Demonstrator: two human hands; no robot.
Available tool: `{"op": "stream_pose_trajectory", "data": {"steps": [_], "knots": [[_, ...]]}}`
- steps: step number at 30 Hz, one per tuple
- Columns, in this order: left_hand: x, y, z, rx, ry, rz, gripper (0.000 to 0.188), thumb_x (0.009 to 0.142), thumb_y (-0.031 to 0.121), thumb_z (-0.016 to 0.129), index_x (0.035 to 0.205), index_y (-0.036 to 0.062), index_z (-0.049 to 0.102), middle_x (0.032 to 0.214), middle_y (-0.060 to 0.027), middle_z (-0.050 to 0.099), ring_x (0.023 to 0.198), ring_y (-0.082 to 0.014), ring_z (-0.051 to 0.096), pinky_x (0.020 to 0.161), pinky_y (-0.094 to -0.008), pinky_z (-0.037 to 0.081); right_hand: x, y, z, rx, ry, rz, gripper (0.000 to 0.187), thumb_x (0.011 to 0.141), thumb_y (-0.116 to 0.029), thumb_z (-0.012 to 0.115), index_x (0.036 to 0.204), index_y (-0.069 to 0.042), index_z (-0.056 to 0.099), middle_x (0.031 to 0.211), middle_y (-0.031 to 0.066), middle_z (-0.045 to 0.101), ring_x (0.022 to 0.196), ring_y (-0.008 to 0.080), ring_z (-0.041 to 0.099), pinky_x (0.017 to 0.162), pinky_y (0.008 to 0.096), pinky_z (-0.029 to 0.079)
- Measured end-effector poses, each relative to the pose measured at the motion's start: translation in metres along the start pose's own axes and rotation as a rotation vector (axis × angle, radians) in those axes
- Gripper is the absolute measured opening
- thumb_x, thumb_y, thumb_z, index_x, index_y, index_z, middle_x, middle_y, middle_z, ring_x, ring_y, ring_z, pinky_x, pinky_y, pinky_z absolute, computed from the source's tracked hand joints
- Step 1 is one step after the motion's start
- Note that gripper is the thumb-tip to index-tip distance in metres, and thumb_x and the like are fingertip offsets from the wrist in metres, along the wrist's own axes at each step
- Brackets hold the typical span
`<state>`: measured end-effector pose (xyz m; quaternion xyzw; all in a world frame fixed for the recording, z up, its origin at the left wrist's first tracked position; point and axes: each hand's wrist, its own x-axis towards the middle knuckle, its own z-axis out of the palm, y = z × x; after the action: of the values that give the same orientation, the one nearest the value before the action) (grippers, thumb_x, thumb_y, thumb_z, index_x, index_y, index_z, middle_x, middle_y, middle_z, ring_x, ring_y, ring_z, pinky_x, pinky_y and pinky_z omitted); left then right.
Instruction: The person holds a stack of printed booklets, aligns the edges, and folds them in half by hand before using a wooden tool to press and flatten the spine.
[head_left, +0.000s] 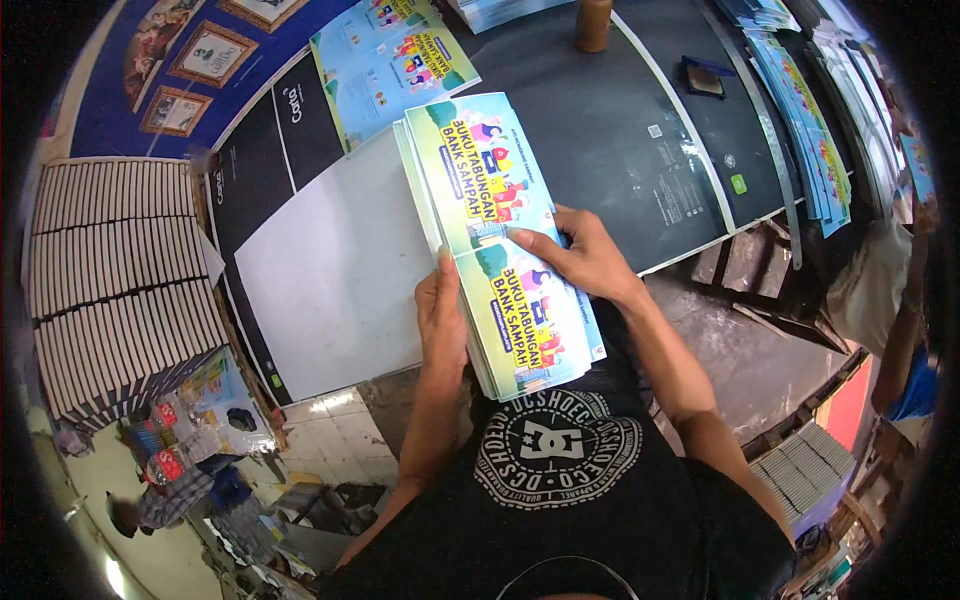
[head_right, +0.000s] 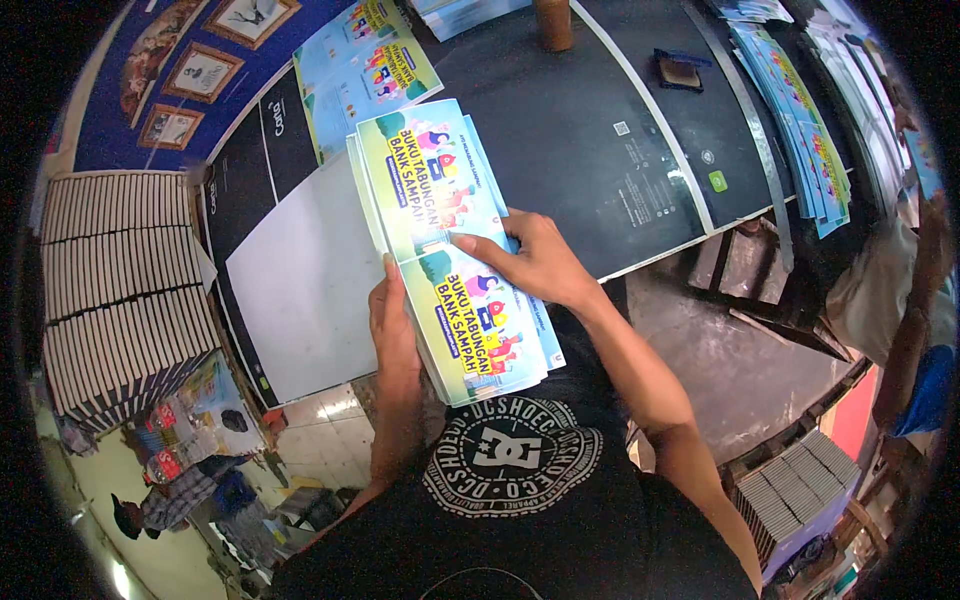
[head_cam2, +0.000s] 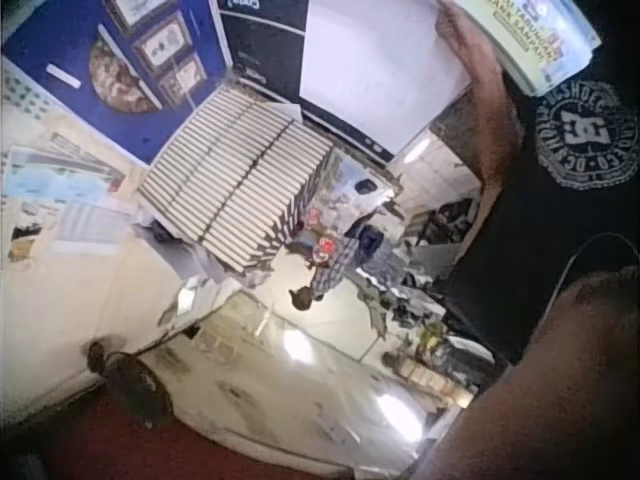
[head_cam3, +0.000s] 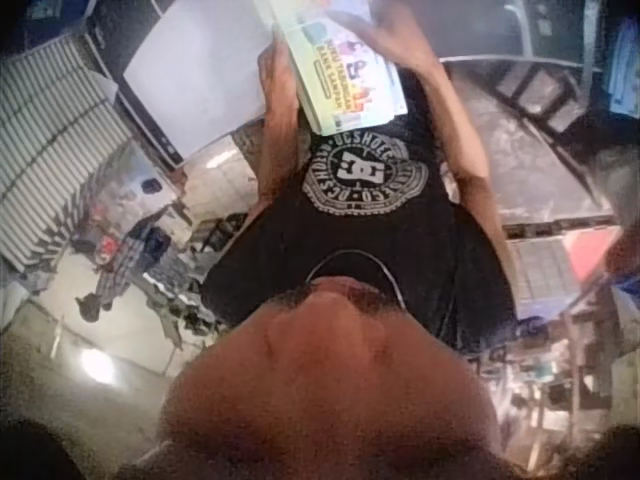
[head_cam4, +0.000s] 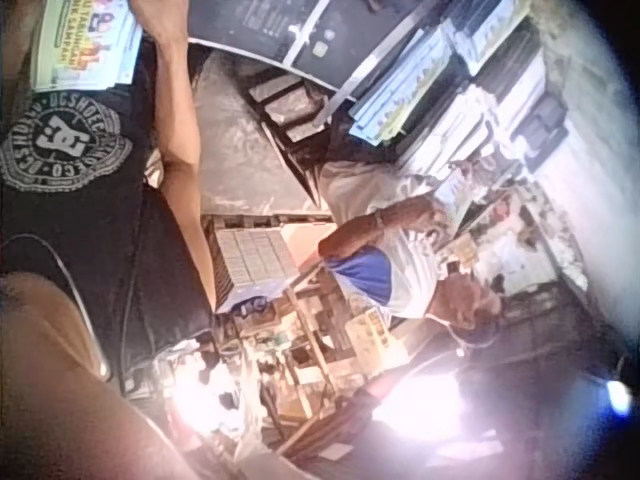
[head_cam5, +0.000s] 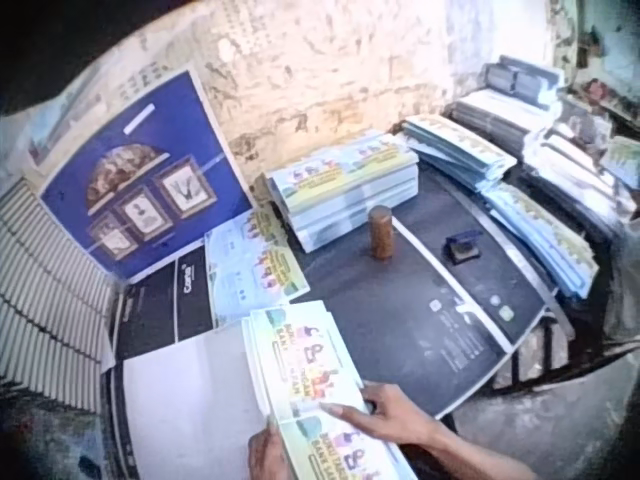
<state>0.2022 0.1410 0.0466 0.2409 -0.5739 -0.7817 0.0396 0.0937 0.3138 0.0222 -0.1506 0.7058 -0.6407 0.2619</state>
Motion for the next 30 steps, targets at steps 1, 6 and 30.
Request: {"op": "stream_pose_trajectory", "data": {"steps": [1, 6, 30], "knots": [[-0.001, 0.003, 0.006, -0.018, 0.023, -0.03, 0.056, 0.11, 0.044, 0.043, 0.121, -0.0065, 0.065, 0.105, -0.0126, 0.074, 0.088, -0.0145, 0.072, 0.078, -0.0275, 0.058, 0.0, 0.001, -0.001, 0.018, 0.0, 0.006, 0.048, 0.094, -0.038, 0.073, 0.103, 0.009, 0.074, 0.089, 0.0128, 0.074, 0.074, 0.0163, 0.073, 0.065, 0.0313, 0.056], [0.006, -0.013, 0.006, -0.079, 0.003, -0.087, 0.058, 0.109, 0.046, 0.042, 0.124, -0.0063, 0.063, 0.106, -0.0127, 0.073, 0.09, -0.0158, 0.072, 0.079, -0.0292, 0.059, -0.002, 0.0, -0.007, 0.132, -0.002, -0.035, 0.045, 0.098, -0.035, 0.07, 0.105, 0.009, 0.073, 0.099, 0.0137, 0.073, 0.085, 0.0155, 0.07, 0.073, 0.0316, 0.055], [-0.004, -0.002, -0.023, 0.181, 0.123, 0.185, 0.046, 0.109, 0.036, 0.05, 0.106, -0.0054, 0.07, 0.096, -0.0085, 0.074, 0.082, -0.0115, 0.068, 0.073, -0.026, 0.053, -0.004, 0.0, 0.001, 0.078, -0.03, -0.082, 0.04, 0.097, -0.032, 0.072, 0.104, 0.008, 0.074, 0.101, 0.0135, 0.073, 0.081, 0.0165, 0.072, 0.068, 0.0302, 0.055]]}}
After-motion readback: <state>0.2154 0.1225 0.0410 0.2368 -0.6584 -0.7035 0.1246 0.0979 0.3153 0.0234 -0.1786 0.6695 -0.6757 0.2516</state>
